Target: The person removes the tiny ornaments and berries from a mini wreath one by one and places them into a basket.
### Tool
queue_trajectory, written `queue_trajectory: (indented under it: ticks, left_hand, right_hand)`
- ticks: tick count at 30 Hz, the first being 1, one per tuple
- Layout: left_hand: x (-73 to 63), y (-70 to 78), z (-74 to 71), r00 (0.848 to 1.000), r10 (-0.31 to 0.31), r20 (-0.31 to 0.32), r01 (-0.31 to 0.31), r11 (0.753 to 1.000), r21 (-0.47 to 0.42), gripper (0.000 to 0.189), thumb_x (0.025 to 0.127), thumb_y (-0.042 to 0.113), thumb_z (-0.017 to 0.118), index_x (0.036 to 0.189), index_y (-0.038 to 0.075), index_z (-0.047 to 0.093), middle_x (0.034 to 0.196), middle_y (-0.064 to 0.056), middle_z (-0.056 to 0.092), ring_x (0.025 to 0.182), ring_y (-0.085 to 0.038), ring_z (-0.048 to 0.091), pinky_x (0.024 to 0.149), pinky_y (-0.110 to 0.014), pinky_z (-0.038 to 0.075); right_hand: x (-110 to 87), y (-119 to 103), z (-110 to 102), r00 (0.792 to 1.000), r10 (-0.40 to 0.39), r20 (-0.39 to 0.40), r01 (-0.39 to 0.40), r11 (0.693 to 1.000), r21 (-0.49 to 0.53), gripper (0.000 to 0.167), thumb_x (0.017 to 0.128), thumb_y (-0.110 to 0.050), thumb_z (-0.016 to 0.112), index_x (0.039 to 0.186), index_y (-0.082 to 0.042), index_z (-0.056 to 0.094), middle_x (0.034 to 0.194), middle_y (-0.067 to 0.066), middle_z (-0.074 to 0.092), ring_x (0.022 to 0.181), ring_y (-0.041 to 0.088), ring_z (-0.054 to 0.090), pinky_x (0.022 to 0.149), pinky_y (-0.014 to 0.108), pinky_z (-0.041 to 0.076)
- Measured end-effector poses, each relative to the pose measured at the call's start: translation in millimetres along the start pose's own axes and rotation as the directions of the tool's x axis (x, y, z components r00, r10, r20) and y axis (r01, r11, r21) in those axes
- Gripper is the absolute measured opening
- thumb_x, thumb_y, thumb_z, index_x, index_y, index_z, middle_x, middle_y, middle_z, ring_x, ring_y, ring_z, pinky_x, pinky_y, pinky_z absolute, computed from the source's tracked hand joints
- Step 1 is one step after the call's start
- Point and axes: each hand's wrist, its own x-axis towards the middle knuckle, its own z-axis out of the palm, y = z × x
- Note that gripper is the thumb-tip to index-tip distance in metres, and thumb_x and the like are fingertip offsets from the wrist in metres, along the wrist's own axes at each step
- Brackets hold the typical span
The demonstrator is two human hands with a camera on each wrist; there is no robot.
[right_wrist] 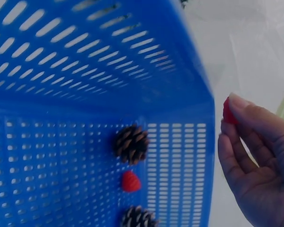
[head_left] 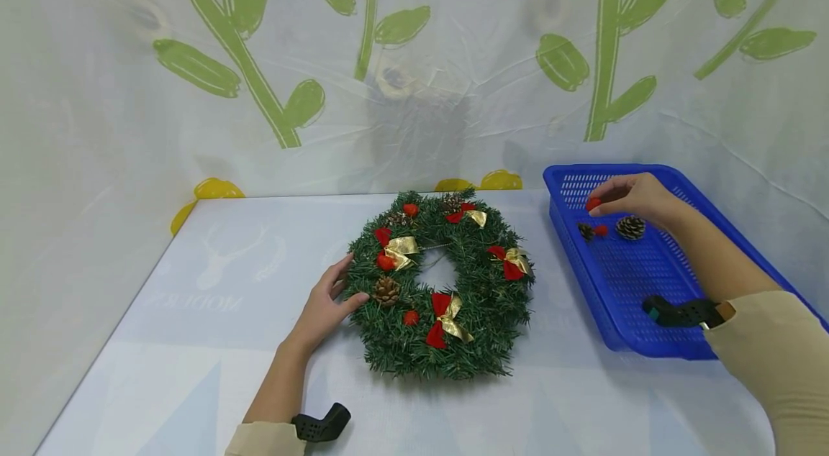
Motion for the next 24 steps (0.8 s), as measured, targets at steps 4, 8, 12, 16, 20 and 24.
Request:
queue_trajectory:
  ticks: [4,8,12,16,20,24]
  left_hand:
    - [0.3,0.4,1.2,1.0,-0.003,0.001,0.003,1.0,-0.003,0.075,0.089,0.018,0.067,0.151,0.017,0.025,0.151,-0.016,0.027,0.138,-0.039,0.027,0.113,-0.051,0.028]
    - [0.5,-0.1,1.7,1.0,-0.005,-0.001,0.005,1.0,0.001,0.074,0.089,0.02,0.067,0.151,0.018,0.025,0.151,-0.015,0.027,0.138,-0.039,0.027,0.113,-0.051,0.028]
    - [0.3,0.2,1.8,1.0,-0.004,-0.001,0.004,1.0,0.006,0.074,0.09,0.021,0.067,0.151,0.019,0.025,0.151,-0.015,0.028,0.138,-0.039,0.027,0.113,-0.051,0.028]
    - [0.4,0.3,1.3,1.0,0.002,-0.002,-0.001,1.0,0.016,0.074,0.09,0.02,0.066,0.151,0.017,0.025,0.151,-0.016,0.027,0.138,-0.04,0.028,0.112,-0.052,0.029]
    - [0.2,-0.6,0.6,1.0,0.007,-0.002,-0.006,1.0,0.018,0.074,0.09,0.021,0.066,0.151,0.017,0.025,0.151,-0.016,0.027,0.138,-0.04,0.028,0.113,-0.051,0.028]
    - [0.0,-1.5,0.1,1.0,0.007,-0.002,-0.007,1.0,0.018,0.073,0.09,0.021,0.066,0.151,0.018,0.026,0.151,-0.015,0.027,0.138,-0.04,0.028,0.112,-0.051,0.028]
  right_hand:
    - [-2.3,9,-1,1.0,0.006,0.003,-0.006,1.0,-0.005,0.049,0.077,-0.031,0.079,0.111,0.002,0.065,0.09,-0.01,0.068,0.083,0.002,0.06,0.077,0.018,0.049]
    - [-4.3,16,-2,1.0,0.007,0.005,-0.007,1.0,0.023,0.046,0.078,-0.029,0.079,0.11,0.002,0.066,0.089,-0.012,0.067,0.083,0.003,0.059,0.079,0.022,0.051]
    - [-5.8,24,-3,1.0,0.004,0.002,-0.004,0.997,0.076,0.037,0.08,-0.025,0.077,0.109,-0.003,0.068,0.088,-0.015,0.065,0.083,0.003,0.059,0.077,0.019,0.053]
    - [-5.9,33,-4,1.0,-0.002,0.002,0.001,0.989,0.146,0.024,0.081,-0.02,0.076,0.104,-0.013,0.071,0.087,-0.018,0.064,0.083,0.002,0.06,0.075,0.019,0.054]
    - [-5.1,43,-3,1.0,-0.006,0.002,0.005,0.977,0.212,0.02,0.083,-0.015,0.074,0.101,-0.021,0.071,0.087,-0.02,0.064,0.083,0.0,0.06,0.075,0.019,0.054]
    - [-4.6,52,-3,1.0,0.012,-0.004,-0.011,0.97,0.243,0.019,0.083,-0.014,0.073,0.097,-0.026,0.07,0.087,-0.021,0.064,0.083,-0.001,0.059,0.077,0.017,0.052]
